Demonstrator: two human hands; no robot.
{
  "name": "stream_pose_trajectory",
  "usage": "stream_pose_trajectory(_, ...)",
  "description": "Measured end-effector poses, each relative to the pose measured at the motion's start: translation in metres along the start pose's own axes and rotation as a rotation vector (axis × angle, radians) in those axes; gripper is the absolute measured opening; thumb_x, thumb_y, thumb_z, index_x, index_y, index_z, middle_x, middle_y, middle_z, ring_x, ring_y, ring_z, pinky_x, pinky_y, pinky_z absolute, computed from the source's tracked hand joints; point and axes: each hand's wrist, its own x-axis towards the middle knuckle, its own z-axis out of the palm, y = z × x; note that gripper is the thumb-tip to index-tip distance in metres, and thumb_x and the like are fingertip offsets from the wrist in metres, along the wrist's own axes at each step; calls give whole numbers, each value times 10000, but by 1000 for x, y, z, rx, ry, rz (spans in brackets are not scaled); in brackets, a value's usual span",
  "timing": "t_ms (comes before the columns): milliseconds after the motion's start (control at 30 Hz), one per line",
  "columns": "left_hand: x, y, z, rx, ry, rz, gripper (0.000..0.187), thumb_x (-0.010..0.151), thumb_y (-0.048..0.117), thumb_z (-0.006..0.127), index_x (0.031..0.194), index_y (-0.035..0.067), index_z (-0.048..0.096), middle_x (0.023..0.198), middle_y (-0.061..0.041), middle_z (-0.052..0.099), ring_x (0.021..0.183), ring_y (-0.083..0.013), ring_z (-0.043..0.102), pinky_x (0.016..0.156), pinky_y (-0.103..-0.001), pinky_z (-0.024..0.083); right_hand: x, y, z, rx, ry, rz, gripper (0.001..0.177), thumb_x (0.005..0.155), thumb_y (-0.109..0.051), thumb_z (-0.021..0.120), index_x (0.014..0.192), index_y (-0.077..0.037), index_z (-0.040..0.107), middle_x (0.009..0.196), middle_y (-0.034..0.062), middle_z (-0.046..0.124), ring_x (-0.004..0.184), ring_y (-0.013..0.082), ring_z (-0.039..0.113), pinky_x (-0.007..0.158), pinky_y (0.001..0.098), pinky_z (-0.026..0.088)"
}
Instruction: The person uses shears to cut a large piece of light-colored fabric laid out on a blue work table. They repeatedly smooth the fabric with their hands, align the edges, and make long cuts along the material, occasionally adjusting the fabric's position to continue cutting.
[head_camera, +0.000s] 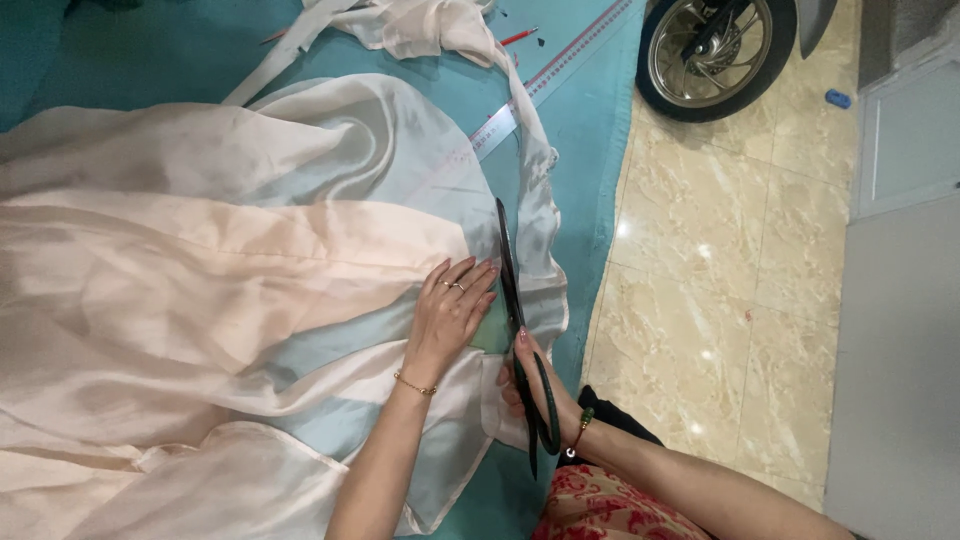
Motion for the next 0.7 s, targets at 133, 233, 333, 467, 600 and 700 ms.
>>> stream_pose_trajectory(133, -1, -1, 2, -11, -7, -10, 326, 967, 247, 679, 1257, 107, 723, 1337, -22, 694, 1301, -232, 589, 1166, -452, 387, -4, -4, 8, 60, 22, 16, 557, 924, -704, 451, 1173, -206, 456, 783, 22, 508, 551, 120, 434, 478, 271, 340)
stream_pose_trajectory(233, -1, -1, 2, -18, -10, -14, 321, 970, 246, 677, 1257, 109, 723, 1338, -17, 692, 1301, -232, 586, 1167, -452, 384, -6, -6, 12, 73, 25, 10, 538, 919, -700, 465, 1188, -235, 468, 745, 19, 480, 540, 115, 426, 473, 272, 341)
stream_pose_trajectory(333, -1, -2, 3, -16, -9, -1, 323, 971, 241, 676, 1260, 104, 720, 1346, -21, 688, 1303, -234, 583, 1166, -453, 383, -2, -2, 12, 74, 15, 8, 516, 911, -694, 468, 1194, -262, 463, 728, -2, 455, 537, 102, 411, 471, 264, 337)
stream_pose_trajectory(467, -1, -1, 1, -12, -7, 1, 330, 965, 249, 674, 1257, 101, 719, 1343, -22, 686, 1304, -235, 581, 1165, -455, 385, -3, -6, 15, 33, 35, -8, 476, 906, -677, 473, 1170, -280, 473, 700, -27, 387, 522, 93, 380, 462, 254, 322)
stream_pose_trajectory(600, 0, -1, 1, -8, -6, 6, 328, 975, 243, 667, 1265, 99, 719, 1343, -23, 689, 1299, -234, 585, 1161, -455, 388, 0, -4, 9, 0, 52, -40, 492, 939, -670, 473, 1104, -206, 465, 697, -28, 364, 507, 90, 350, 448, 253, 303)
stream_pose_trajectory(700, -1, -2, 2, -15, -2, -3, 327, 979, 247, 664, 1267, 101, 719, 1338, -25, 691, 1295, -235, 590, 1157, -455, 390, 4, -1, 3, 39, 34, -29, 470, 939, -644, 495, 1062, -192, 462, 689, -19, 358, 489, 98, 336, 435, 257, 277)
